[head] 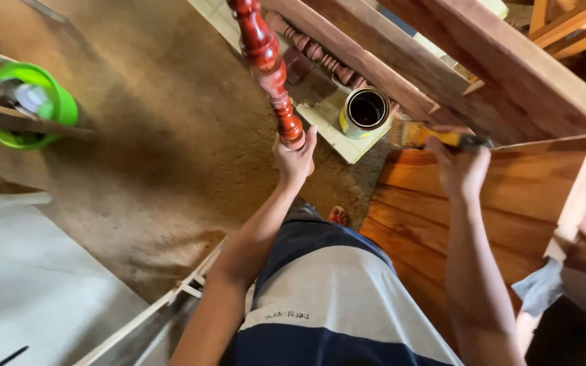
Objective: The person holds a turned wooden spindle and applies a dark stain to it using a paintbrush. They repeatedly dip the brush into a can of stain and coat the spindle, rotating it to cover all sides.
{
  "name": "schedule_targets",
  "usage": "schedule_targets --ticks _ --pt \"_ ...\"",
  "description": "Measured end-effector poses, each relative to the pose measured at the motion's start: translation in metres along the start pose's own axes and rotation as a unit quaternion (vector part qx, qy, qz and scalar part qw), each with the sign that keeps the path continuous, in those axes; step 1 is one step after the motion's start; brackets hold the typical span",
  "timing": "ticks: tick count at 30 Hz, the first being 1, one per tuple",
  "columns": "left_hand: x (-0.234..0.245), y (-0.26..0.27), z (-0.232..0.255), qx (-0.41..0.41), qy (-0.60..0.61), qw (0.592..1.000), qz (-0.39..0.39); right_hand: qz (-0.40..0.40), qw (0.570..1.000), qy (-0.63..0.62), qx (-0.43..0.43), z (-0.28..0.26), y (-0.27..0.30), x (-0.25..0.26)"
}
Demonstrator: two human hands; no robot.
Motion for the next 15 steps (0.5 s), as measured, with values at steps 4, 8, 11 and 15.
schedule_targets --ticks 4,8,11,15 --pt "-0.021 0.003 -0.029 0.017 0.042 0.998 0.047 -0.067 0.995 0.035 0.067 -0.002 -0.056 -0.049" --pt "-0.048 -0.002 -0.056 0.053 0.015 0.998 0.042 -0.158 0.976 0.116 0.092 0.010 -0.085 -0.096" --pt "-0.059 -0.017 -0.046 0.073 0.028 0.997 0.006 -0.233 0.951 0.179 0.099 0.007 -0.104 -0.122" --pt "-0.078 -0.022 -0.060 0.092 0.027 0.995 -0.007 -0.254 0.935 0.225 0.099 0.028 -0.109 -0.141"
Point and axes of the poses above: each hand's wrist, its own y-axis away from the middle knuckle, its own x-axis out of the back of the hand, z = x × y, the point moved 5 cm from there along -y, towards the middle knuckle, and after that the axes turned 10 degrees about -z, right-handed, at the moved point
